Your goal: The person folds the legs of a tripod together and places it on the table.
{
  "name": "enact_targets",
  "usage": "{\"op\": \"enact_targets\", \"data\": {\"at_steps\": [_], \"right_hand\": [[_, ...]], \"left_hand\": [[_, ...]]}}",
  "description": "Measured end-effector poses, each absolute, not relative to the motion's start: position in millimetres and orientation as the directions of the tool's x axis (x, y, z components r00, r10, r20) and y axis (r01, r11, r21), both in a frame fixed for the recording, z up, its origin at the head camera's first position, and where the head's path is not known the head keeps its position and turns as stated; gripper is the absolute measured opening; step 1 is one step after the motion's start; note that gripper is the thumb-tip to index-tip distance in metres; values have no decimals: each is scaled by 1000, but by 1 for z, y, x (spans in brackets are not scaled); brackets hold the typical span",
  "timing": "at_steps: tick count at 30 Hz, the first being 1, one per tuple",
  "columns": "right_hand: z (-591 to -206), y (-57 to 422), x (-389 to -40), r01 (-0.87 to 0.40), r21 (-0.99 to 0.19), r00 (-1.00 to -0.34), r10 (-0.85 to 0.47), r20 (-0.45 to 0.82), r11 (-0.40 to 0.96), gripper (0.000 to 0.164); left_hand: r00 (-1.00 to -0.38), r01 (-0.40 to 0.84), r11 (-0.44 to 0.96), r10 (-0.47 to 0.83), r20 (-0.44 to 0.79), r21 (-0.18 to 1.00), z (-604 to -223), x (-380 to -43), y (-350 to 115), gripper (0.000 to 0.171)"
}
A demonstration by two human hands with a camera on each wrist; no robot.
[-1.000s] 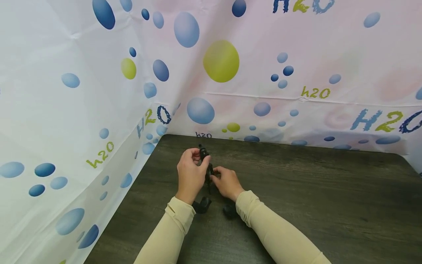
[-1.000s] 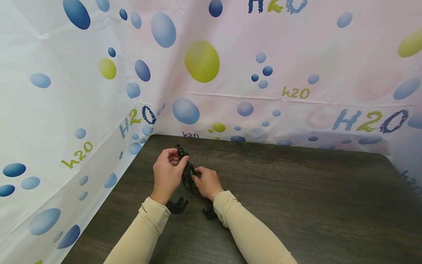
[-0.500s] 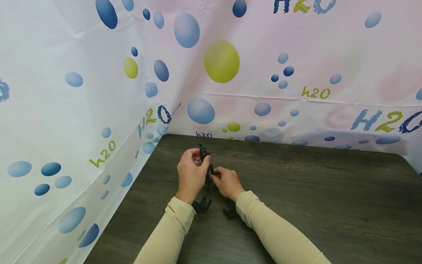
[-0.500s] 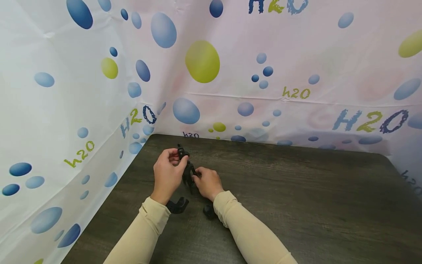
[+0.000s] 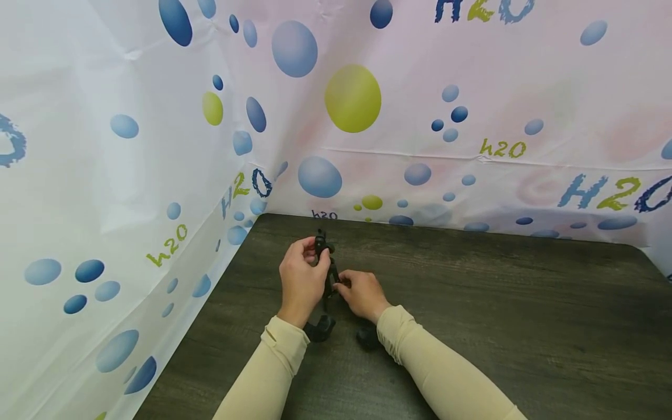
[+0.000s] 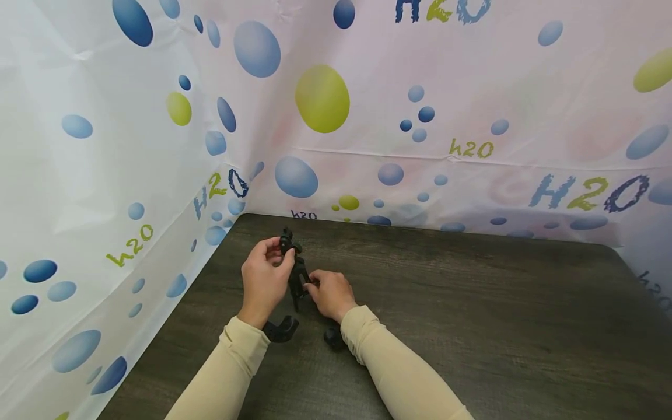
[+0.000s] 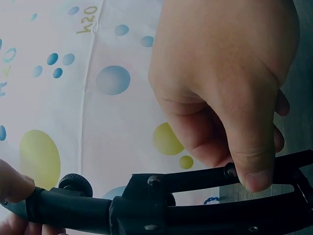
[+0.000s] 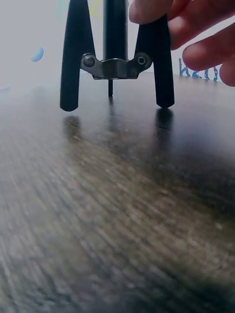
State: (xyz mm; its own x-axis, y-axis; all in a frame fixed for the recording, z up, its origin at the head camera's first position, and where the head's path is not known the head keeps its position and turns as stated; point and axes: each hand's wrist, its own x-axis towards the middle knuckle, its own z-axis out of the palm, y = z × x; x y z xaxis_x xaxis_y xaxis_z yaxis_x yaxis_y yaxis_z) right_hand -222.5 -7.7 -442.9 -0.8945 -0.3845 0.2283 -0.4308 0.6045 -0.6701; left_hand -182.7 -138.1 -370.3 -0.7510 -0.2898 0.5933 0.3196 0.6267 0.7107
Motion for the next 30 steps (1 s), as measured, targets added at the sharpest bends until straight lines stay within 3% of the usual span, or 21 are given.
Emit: {"op": "enact_targets", "data": {"at_steps": [17,30], "right_hand": [[-439,10,-216,-475,-639,-871,-427,243,605,16],[-432,19,-213,-477,-627,-874,-411,260,616,13]], "left_hand": [[-731,361,579,-311,608,731,-375,-178,-147,26],[-749,309,525,-379,544,793,-377,-180,-158,29]]}}
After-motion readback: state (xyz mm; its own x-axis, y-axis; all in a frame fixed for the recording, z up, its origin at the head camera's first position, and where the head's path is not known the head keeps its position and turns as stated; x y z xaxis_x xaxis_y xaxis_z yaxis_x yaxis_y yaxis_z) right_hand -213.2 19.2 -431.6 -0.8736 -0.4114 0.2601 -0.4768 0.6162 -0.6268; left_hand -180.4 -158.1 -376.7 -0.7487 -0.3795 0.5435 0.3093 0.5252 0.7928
